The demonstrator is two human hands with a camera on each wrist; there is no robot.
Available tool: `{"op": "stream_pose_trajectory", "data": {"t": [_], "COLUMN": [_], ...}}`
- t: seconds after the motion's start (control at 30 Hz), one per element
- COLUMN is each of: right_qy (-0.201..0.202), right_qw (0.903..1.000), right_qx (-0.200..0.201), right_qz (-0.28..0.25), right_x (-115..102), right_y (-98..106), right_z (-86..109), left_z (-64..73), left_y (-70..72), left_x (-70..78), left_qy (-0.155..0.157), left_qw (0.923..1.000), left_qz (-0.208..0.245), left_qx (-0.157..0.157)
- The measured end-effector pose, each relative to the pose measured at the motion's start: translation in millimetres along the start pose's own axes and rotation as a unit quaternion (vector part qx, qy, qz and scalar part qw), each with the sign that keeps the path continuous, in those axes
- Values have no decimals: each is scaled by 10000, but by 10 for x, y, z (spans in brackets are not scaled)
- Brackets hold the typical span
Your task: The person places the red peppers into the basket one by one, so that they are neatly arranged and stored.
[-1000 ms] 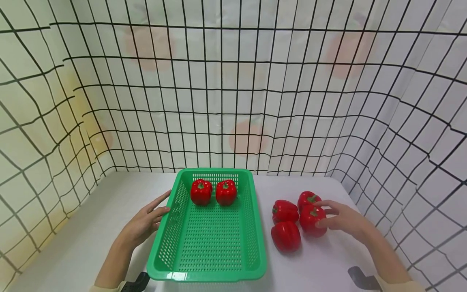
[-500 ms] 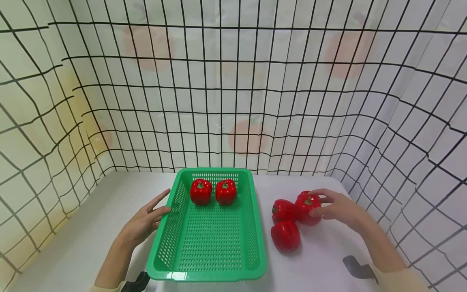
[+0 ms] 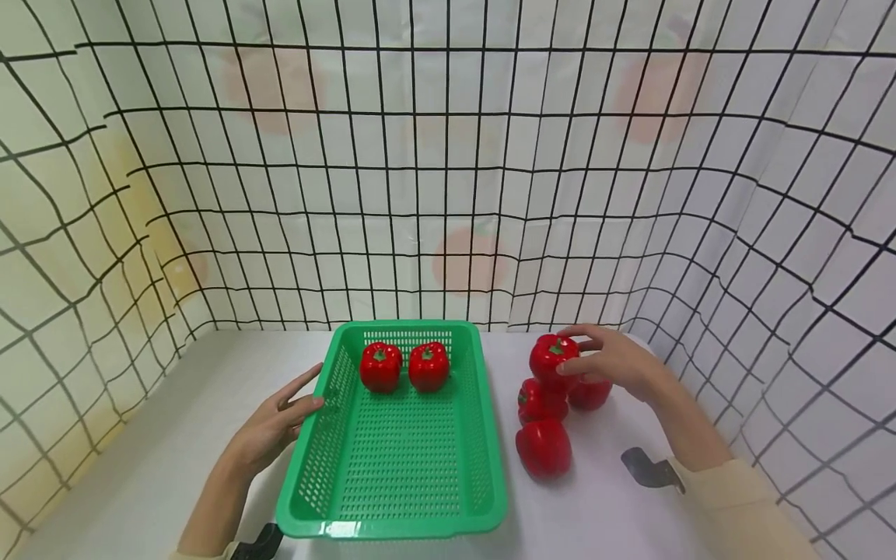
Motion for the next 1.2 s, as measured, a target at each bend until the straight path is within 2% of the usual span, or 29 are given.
{"op": "stream_pose_trajectory", "data": {"t": [0.23,0.5,0.87,1.2], "right_qy": [185,372,545,715], "right_qw": [9998,9989,9963,9926], "right_qx": [-91,-127,-409,-584], "right_qz": [-9,-262,-529,-794], "right_x": [-312,-607,-1034,-1318], "right_y": [-74,-204,-536,-848], "right_z": [-103,-224,-368,-495], "left_z": [-8,-4,-16,-15], "left_y": [5,9,4,7], "left_x": [-3,-10,-28,-30], "left_qy": [11,-29,-107,-129], "left_qw": [9999,9999,9999,9998], "left_qz": [-103,-73,79,130], "left_qx": [-69,-66,-68,-99]}}
Point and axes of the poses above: each hand's wrist, its own z-axis away from the middle knuckle, its own y-axis out of the back of the hand, x = y × z, the point moved 4 cm from there along -z, towards the middle knuckle, and after that the axes turned 6 degrees about -y, right-handed, at the moved point
